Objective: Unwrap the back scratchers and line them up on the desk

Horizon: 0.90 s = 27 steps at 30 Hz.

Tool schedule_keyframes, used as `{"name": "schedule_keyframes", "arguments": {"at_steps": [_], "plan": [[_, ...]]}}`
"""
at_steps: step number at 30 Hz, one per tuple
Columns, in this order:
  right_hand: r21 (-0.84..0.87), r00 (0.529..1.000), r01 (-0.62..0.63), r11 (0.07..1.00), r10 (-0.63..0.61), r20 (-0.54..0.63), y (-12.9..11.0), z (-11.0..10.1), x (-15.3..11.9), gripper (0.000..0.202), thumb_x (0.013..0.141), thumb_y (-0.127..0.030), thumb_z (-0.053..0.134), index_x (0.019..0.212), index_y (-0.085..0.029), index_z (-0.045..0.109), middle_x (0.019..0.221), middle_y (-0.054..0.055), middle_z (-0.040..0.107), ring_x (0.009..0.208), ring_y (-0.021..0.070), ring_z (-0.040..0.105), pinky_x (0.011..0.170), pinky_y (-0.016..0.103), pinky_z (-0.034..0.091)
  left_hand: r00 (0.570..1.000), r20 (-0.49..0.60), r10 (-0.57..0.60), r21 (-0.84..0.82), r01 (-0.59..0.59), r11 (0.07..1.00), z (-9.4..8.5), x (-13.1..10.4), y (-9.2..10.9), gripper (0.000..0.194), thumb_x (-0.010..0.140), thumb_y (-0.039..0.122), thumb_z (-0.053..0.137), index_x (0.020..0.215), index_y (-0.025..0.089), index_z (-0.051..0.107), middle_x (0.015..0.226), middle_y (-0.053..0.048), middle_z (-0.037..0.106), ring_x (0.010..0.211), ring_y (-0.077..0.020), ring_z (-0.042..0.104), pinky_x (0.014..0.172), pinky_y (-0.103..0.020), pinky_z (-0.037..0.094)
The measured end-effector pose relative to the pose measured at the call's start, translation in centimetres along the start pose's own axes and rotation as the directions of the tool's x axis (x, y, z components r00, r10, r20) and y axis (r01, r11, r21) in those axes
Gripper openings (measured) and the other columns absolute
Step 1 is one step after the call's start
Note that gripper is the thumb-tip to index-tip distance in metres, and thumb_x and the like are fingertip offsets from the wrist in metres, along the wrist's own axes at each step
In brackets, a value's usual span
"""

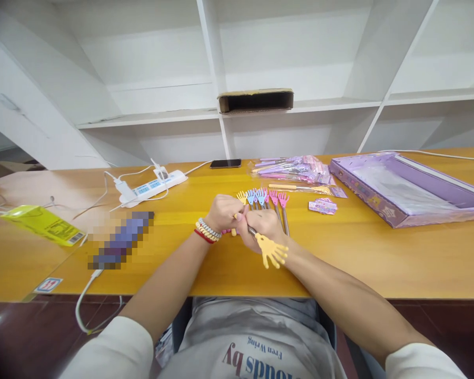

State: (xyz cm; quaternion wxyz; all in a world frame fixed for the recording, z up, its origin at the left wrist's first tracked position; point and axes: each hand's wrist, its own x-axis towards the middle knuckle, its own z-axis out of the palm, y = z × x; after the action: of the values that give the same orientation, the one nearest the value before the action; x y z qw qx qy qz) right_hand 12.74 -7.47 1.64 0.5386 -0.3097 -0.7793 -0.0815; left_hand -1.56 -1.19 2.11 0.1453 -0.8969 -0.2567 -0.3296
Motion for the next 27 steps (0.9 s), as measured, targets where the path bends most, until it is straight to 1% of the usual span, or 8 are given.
{"name": "schedule_keyframes", "arguments": {"at_steps": [4,8,13,18,20,23,25,27], "plan": [[-0.116,0.992,0.129,0.985,-0.127,0.020,0.0,-0.7,0.0,0.037,0.083,-0.016,0.046,0.050,-0.020,0.029,0.041,-0.005,0.033,0.038,0.0071,0.029,0.044,0.025,0.024,0.998,0.021,0.063,-0.055,-0.062,0.997,0.2,0.1,-0.2,0.036,0.080,0.031,0.037,0.046,0.020,0.034,0.041,0.001,0.041,0.040,-0.0106,0.036,0.049,-0.027,0.029],[-0.099,0.990,0.143,0.985,-0.141,0.027,0.2,-0.5,0.2,0.037,0.083,-0.016,0.047,0.051,-0.019,0.029,0.042,-0.005,0.031,0.038,0.0066,0.028,0.044,0.024,0.023,0.997,0.008,0.073,-0.089,-0.072,0.993,0.1,-0.3,-0.7,0.031,0.077,0.028,0.042,0.047,0.020,0.041,0.042,0.001,0.042,0.043,-0.0101,0.038,0.051,-0.026,0.030],[0.039,0.999,-0.005,0.999,0.004,0.038,0.5,0.6,0.4,0.039,0.085,-0.020,0.048,0.050,-0.018,0.029,0.042,-0.005,0.032,0.039,0.0051,0.027,0.042,0.022,0.023,0.991,0.083,-0.102,-0.043,0.105,0.994,-0.1,-0.8,-0.9,0.032,0.079,0.026,0.043,0.049,0.018,0.047,0.045,0.000,0.049,0.045,-0.0096,0.041,0.051,-0.025,0.030],[0.212,0.973,-0.232,0.949,0.227,0.045,1.4,0.7,0.0,0.043,0.082,-0.034,0.054,0.048,-0.018,0.033,0.043,-0.004,0.037,0.041,0.0056,0.032,0.043,0.021,0.026,0.949,0.149,-0.277,0.024,0.276,0.961,0.0,-0.3,0.7,0.029,0.080,0.030,0.044,0.055,0.018,0.050,0.051,-0.002,0.056,0.048,-0.0124,0.049,0.050,-0.026,0.031],[0.249,0.931,-0.365,0.897,0.352,0.097,1.9,0.6,-0.1,0.040,0.080,-0.040,0.056,0.051,-0.018,0.039,0.046,-0.004,0.041,0.044,0.0069,0.037,0.043,0.021,0.028,0.920,0.162,-0.356,0.067,0.349,0.935,0.1,0.0,1.5,0.026,0.081,0.032,0.044,0.060,0.019,0.052,0.055,-0.003,0.058,0.052,-0.0147,0.053,0.049,-0.026,0.031],[0.343,0.821,-0.562,0.753,0.558,0.119,2.7,0.8,0.1,0.040,0.076,-0.047,0.058,0.054,-0.018,0.041,0.047,-0.004,0.041,0.045,0.0072,0.038,0.043,0.020,0.030,0.867,0.145,-0.477,0.134,0.460,0.878,0.3,0.4,2.6,0.021,0.084,0.034,0.043,0.074,0.019,0.054,0.065,-0.005,0.062,0.060,-0.0186,0.059,0.051,-0.028,0.033],[0.476,0.749,-0.616,0.628,0.654,0.108,3.1,1.0,0.8,0.040,0.072,-0.049,0.062,0.057,-0.018,0.041,0.049,-0.005,0.043,0.045,0.0070,0.039,0.045,0.021,0.034,0.829,0.127,-0.545,0.157,0.526,0.836,0.4,0.6,3.3,0.021,0.086,0.036,0.040,0.085,0.019,0.052,0.073,-0.007,0.064,0.064,-0.0206,0.061,0.053,-0.028,0.035],[0.636,0.690,-0.609,0.475,0.712,0.129,3.2,0.9,1.8,0.038,0.068,-0.048,0.066,0.063,-0.018,0.043,0.053,-0.004,0.049,0.048,0.0082,0.045,0.049,0.022,0.039,0.799,0.118,-0.590,0.175,0.568,0.804,0.5,0.9,3.9,0.020,0.087,0.034,0.038,0.093,0.018,0.048,0.081,-0.009,0.064,0.068,-0.0222,0.062,0.056,-0.030,0.037]]}}
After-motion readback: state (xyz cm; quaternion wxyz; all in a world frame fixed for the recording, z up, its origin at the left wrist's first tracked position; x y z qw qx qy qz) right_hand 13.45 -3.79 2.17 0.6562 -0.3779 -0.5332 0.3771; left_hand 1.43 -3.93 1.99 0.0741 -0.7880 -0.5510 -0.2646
